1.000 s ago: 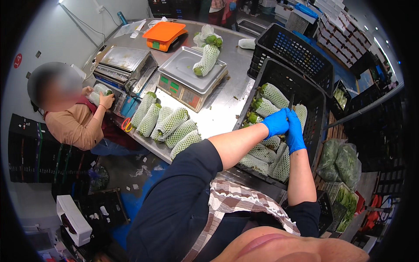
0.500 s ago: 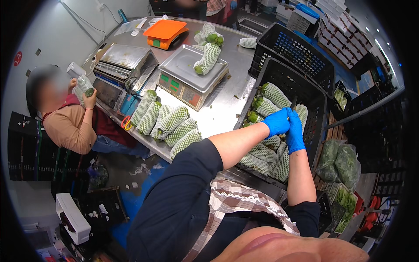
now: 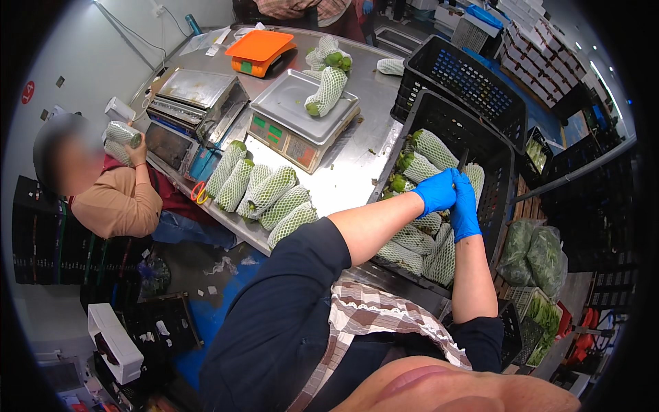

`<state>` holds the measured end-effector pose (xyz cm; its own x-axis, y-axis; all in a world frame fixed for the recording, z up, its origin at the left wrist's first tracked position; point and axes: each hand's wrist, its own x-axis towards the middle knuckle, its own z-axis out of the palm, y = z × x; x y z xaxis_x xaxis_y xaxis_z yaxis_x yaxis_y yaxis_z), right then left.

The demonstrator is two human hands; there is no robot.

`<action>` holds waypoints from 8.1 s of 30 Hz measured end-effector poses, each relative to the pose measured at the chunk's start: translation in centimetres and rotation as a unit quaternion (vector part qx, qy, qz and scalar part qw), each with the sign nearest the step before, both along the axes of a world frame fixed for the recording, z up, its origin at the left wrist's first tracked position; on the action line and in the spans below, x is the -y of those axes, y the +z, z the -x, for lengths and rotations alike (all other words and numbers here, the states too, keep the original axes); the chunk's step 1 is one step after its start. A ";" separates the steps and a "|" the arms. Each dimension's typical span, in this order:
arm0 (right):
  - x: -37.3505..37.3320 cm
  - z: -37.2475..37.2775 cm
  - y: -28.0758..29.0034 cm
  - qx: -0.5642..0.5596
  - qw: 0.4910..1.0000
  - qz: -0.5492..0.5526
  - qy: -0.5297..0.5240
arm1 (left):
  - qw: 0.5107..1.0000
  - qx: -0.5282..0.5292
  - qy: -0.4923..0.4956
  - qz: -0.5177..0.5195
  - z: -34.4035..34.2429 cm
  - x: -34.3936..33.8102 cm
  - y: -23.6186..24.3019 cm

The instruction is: The person uses a knife to trim the stem end of green fruits wrapped in protective foam nets. The trimmed fruits are placed into a black crate. Another person nearby weighs similar items on a scale.

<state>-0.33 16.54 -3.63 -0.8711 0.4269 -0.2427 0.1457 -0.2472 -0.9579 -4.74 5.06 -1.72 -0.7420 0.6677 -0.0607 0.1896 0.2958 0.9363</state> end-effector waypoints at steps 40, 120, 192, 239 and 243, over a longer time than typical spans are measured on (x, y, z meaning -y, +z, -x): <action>0.1 0.0 0.5 0.010 0.999 -0.034 0.014 | 1.000 -0.010 0.012 -0.021 0.1 -0.6 -1.2; 1.1 -0.4 1.9 0.019 0.999 -0.041 0.002 | 1.000 -0.027 0.007 -0.010 0.4 -0.7 -1.5; 0.1 0.1 0.3 0.008 0.999 -0.030 0.006 | 1.000 -0.018 0.008 0.004 0.4 -1.1 -2.0; -0.5 0.5 -1.1 0.022 0.998 -0.044 0.026 | 0.999 -0.002 0.000 -0.034 0.5 -0.3 -0.9; -0.6 0.6 -1.2 0.025 0.998 -0.044 0.028 | 1.000 0.017 -0.004 -0.025 0.3 0.0 0.0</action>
